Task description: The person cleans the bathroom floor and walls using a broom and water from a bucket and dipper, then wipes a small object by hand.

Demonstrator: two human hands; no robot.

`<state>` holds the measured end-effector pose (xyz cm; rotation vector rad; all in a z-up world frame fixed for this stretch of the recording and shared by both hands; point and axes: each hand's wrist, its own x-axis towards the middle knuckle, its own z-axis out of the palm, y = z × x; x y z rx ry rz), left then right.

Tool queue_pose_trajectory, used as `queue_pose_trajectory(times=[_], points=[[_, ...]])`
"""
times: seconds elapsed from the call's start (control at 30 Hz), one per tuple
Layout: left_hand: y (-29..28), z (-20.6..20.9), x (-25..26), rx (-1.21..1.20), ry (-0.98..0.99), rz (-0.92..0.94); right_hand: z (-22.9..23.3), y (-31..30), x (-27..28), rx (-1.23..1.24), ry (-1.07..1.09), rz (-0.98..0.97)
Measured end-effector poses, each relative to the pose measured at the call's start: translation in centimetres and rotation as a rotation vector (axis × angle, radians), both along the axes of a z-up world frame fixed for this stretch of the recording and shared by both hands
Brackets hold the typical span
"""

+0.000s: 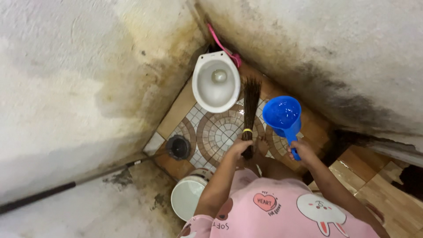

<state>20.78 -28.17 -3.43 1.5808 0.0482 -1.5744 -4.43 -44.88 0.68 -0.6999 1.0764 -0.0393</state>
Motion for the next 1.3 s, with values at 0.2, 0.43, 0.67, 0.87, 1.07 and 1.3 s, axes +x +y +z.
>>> queue_pose_trajectory(times=[0.2,0.43,0.67,0.87,1.07,1.3], points=[[-5.4,-3.1,2.0,0.071,0.022,0.021,-3.0,-3.2,3.7,0.016,0.086,-0.057],[-10.6,-9.0,4.5,-0.168,0.021,0.028,-5.3,-7.5,9.1,0.047,0.167,-0.086],[-14.9,-12.8,6.2,0.027,-0.065,-0.031,-6.8,-9.3,12.0,0.059,0.146,-0.158],[-17.4,-15.6,6.4,0.039,-0.085,-0.085,-6.9,-9.9,12.8,0.008,0.237,-0.074],[-19.1,-16.9,5.9,0.126,-0.132,-0.293,-8.9,-9.3,11.9,0.053,0.143,-0.179],[-19.1,-16.3,4.1,0.196,-0.328,-0.684,-9.1,-6.9,9.3,0.045,0.215,-0.258]])
